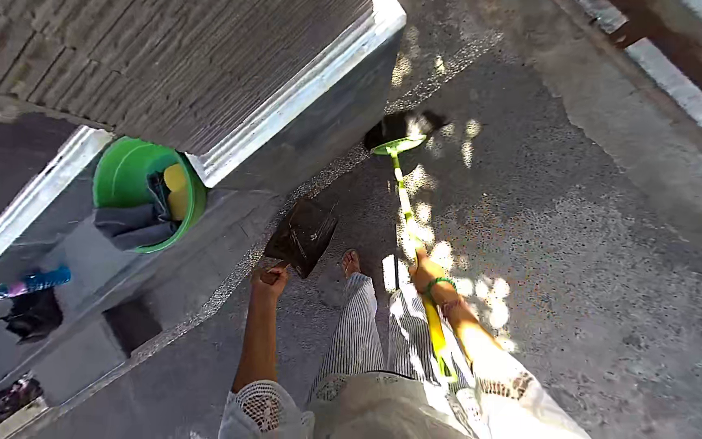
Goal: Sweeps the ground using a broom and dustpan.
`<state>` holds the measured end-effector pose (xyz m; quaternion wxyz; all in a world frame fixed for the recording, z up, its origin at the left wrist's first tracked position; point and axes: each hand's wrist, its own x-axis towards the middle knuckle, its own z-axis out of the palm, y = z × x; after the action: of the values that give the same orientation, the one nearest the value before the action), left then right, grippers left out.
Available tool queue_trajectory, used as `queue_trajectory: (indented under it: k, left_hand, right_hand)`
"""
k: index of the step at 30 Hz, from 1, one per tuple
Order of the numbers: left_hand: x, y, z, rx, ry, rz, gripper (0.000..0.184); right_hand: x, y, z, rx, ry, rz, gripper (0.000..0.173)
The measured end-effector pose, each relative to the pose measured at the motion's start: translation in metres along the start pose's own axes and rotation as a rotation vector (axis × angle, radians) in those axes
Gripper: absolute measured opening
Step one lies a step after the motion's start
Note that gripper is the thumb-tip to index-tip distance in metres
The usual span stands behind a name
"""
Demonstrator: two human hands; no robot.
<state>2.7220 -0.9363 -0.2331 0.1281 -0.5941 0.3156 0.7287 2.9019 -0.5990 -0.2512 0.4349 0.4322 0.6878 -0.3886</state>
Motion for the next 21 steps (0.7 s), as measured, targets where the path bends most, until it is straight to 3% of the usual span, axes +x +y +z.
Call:
queue_trajectory:
  k: [4,8,11,14,17,19,21]
  left_hand:
    - [0.006,0.017,0.005,-0.029,0.052,0.031,0.028]
    - [0.003,0.026,0.019,-0.081,0.076,0.05,0.027]
    - [0.009,0.028,0.024,-0.076,0.087,0.024,0.022]
    - [0.02,0.028,0.028,-0.065,0.086,0.018,0.018]
    - [0.029,0.033,0.026,-0.06,0.07,0.002,0.021]
    - [0.034,0.037,0.022,-0.055,0.058,-0.012,0.022]
    - [0.04,0.04,0.02,-0.055,0.053,-0.021,0.022]
  right_hand:
    - [-0.061,-0.007,0.047,-0.053,-0.131,-0.044,0.085]
    - [-0.113,0.031,0.021,-0.011,-0.116,-0.063,0.087]
    - [-0.147,0.049,0.001,0.101,0.027,0.003,0.085]
    - [-0.127,0.039,-0.026,0.211,0.212,0.03,0.079]
    - [-0.059,0.003,-0.045,0.196,0.273,0.08,0.08]
    - [-0.018,-0.019,-0.034,0.215,0.239,0.105,0.078]
    - [-0.004,-0.033,-0.005,0.167,0.168,0.068,0.062]
